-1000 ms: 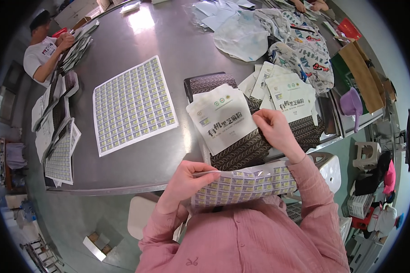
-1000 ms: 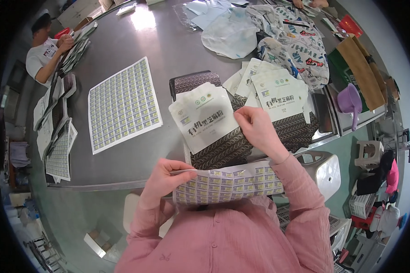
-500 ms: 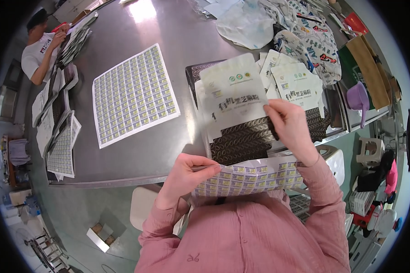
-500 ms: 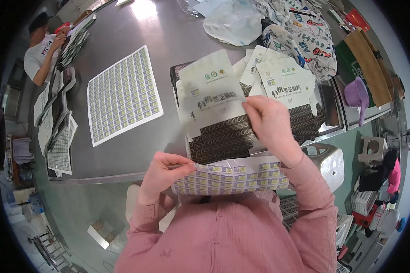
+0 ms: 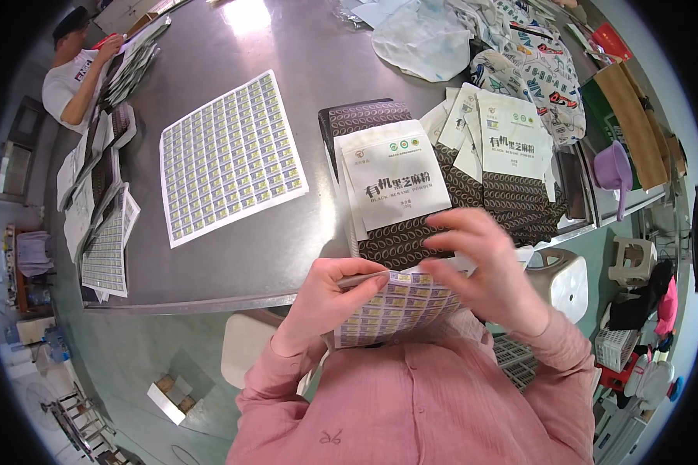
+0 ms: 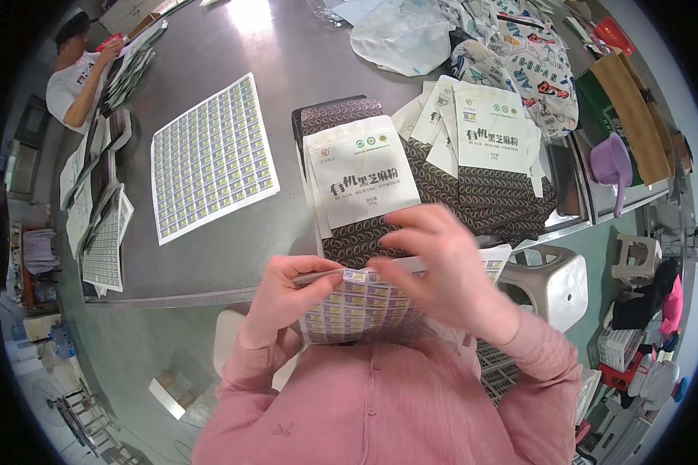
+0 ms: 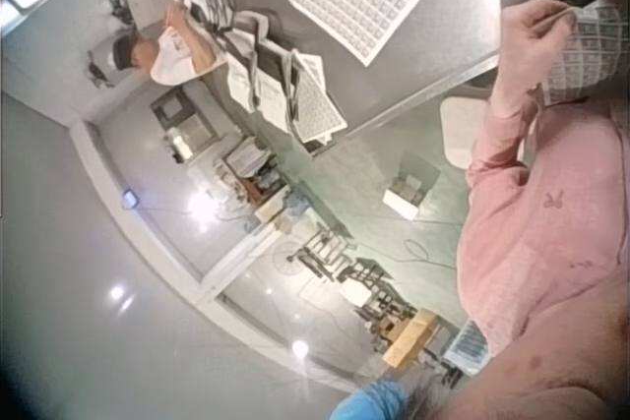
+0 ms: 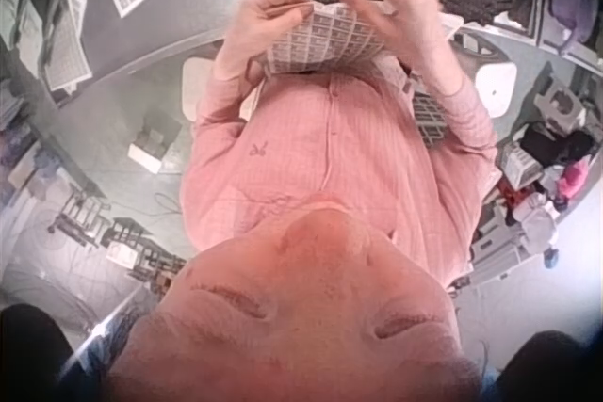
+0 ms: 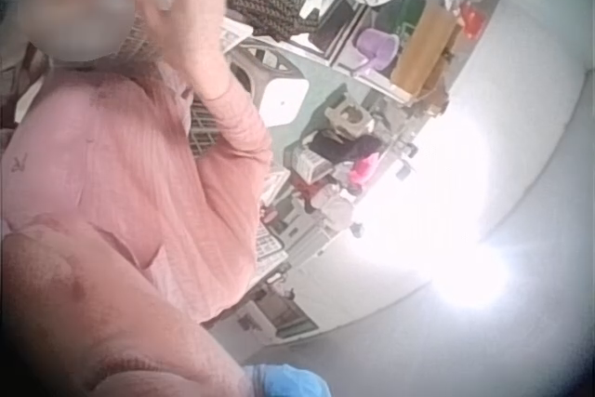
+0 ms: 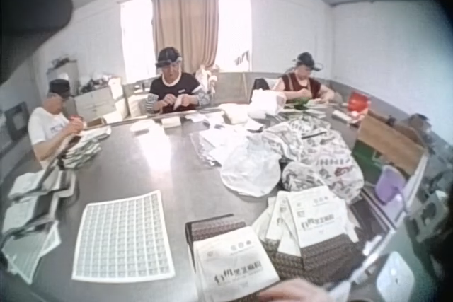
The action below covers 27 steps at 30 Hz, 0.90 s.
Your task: Peeling stickers from a large sheet and applying them individually to product pouches on a production line.
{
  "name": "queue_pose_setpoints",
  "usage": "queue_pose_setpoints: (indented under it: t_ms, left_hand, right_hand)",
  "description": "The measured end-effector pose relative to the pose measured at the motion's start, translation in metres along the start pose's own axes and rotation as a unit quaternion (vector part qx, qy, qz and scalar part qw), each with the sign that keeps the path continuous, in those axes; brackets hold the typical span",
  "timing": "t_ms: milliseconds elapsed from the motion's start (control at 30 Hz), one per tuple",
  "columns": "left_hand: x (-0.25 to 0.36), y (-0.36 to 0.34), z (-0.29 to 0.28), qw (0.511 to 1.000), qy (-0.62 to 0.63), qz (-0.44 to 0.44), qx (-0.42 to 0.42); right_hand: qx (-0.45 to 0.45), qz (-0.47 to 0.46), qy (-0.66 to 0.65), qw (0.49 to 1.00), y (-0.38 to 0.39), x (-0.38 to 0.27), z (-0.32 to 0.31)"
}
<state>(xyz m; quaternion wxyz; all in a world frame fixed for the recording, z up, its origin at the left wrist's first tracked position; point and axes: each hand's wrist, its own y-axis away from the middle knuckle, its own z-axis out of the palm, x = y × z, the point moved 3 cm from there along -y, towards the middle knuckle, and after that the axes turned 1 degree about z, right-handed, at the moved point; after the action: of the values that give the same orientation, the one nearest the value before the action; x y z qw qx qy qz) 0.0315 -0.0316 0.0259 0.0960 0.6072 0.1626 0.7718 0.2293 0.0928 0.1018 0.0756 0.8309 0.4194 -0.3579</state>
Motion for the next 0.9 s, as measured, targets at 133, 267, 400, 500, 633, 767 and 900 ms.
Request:
queue_pose_setpoints:
  t_ms: [133,267,400,500,633,767,900]
  left_hand:
    - [0.007,0.000,0.001,0.998,-0.053,0.036,-0.003]
    - [0.007,0.001,0.002,0.998,-0.048,0.034,-0.004]
    - [0.000,-0.002,-0.002,0.997,-0.062,0.039,0.000]
    - [-0.003,-0.006,-0.001,0.999,-0.045,0.026,0.006]
    - [-0.007,-0.013,-0.006,0.998,-0.055,0.024,-0.009]
    - [-0.013,-0.018,-0.005,0.998,0.014,0.046,-0.028]
    - [-0.010,-0.028,-0.006,0.997,-0.001,0.047,-0.063]
  right_hand:
    - [-0.023,0.009,-0.050,0.998,0.004,-0.005,0.025]
    - [-0.024,0.002,-0.051,0.998,0.006,-0.002,0.035]
    - [0.035,-0.040,0.021,0.998,0.007,-0.006,0.039]
    - [0.065,-0.078,0.063,0.993,0.010,-0.006,0.042]
    - [0.071,-0.072,0.023,0.995,-0.002,-0.011,0.023]
    - [-0.047,0.170,-0.138,0.975,-0.060,0.022,-0.002]
    - [-0.187,0.226,-0.163,0.942,-0.117,0.055,0.018]
